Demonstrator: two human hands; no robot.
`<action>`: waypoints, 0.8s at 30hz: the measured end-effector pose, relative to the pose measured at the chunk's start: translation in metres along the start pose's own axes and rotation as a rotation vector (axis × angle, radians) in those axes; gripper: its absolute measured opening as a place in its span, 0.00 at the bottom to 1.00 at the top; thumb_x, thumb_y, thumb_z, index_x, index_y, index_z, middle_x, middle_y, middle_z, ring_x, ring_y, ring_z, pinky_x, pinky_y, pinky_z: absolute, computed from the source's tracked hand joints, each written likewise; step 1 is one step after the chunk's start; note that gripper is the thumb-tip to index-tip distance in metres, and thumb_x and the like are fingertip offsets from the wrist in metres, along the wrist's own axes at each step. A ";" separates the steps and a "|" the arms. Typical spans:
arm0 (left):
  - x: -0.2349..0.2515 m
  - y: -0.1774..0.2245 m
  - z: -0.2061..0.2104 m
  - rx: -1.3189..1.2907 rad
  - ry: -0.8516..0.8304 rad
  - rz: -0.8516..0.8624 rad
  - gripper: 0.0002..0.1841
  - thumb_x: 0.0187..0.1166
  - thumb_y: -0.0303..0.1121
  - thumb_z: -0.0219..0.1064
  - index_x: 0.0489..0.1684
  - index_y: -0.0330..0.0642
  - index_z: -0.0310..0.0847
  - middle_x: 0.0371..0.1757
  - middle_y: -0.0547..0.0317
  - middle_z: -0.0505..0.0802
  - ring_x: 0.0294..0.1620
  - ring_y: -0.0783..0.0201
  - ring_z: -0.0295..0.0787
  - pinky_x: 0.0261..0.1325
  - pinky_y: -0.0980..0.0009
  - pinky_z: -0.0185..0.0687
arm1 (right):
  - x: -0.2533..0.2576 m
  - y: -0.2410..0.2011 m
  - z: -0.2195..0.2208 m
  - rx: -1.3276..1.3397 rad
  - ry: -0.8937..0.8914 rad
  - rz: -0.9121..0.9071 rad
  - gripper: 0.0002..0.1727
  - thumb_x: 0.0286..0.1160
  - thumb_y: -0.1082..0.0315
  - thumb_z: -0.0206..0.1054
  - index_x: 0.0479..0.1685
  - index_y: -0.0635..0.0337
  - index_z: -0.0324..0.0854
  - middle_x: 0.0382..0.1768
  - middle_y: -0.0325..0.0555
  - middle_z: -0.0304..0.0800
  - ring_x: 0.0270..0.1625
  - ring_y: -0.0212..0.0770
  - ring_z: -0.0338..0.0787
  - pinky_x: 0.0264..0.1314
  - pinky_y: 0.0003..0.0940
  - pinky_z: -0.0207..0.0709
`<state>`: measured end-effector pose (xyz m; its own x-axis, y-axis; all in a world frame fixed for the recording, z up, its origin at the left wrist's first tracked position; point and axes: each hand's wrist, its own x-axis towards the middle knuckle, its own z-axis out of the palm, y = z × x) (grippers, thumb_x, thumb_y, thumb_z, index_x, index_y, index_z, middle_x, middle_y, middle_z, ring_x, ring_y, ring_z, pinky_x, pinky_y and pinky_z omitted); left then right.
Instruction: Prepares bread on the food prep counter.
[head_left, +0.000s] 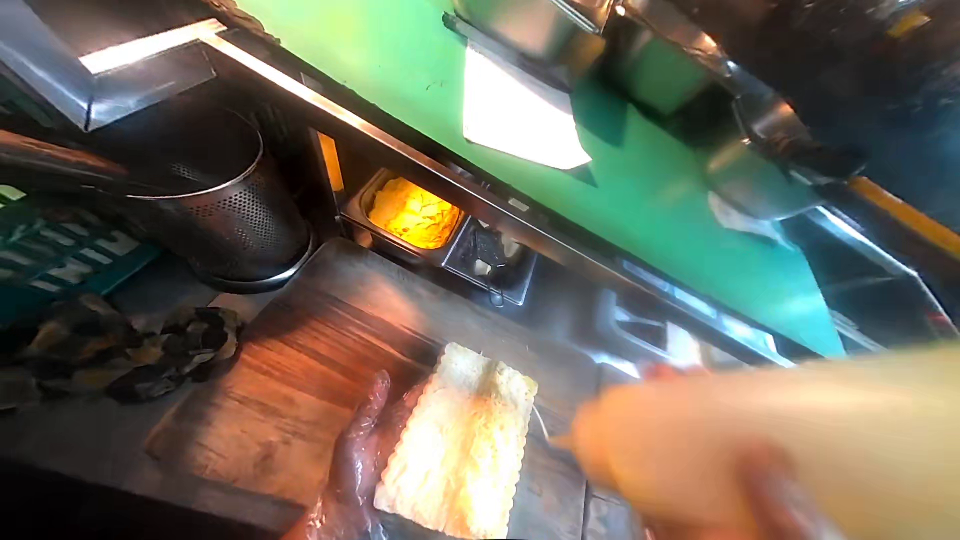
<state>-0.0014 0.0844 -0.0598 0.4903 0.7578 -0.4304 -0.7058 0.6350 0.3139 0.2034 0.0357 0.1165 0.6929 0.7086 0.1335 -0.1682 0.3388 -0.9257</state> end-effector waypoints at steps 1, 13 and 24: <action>0.000 0.001 -0.002 0.003 -0.016 -0.004 0.41 0.84 0.68 0.45 0.76 0.40 0.78 0.66 0.46 0.92 0.67 0.56 0.90 0.68 0.54 0.88 | -0.009 -0.005 -0.004 0.043 -0.051 0.028 0.18 0.69 0.56 0.77 0.56 0.51 0.89 0.53 0.45 0.96 0.61 0.43 0.94 0.69 0.43 0.85; 0.000 0.000 -0.003 -0.005 -0.012 -0.026 0.40 0.80 0.69 0.53 0.76 0.42 0.78 0.65 0.46 0.92 0.65 0.56 0.91 0.65 0.54 0.90 | -0.023 -0.008 -0.019 0.081 -0.029 0.069 0.22 0.70 0.59 0.77 0.62 0.58 0.84 0.56 0.50 0.94 0.64 0.47 0.92 0.74 0.46 0.82; 0.001 -0.001 -0.007 0.011 -0.026 -0.017 0.40 0.82 0.68 0.51 0.76 0.42 0.78 0.65 0.45 0.92 0.65 0.55 0.91 0.66 0.54 0.89 | 0.004 -0.003 -0.022 -0.067 0.061 -0.072 0.13 0.68 0.55 0.78 0.48 0.48 0.90 0.44 0.41 0.97 0.52 0.38 0.96 0.59 0.38 0.91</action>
<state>-0.0037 0.0839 -0.0661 0.5152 0.7506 -0.4138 -0.6918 0.6492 0.3162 0.2219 0.0242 0.1123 0.7435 0.6440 0.1802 -0.0708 0.3438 -0.9364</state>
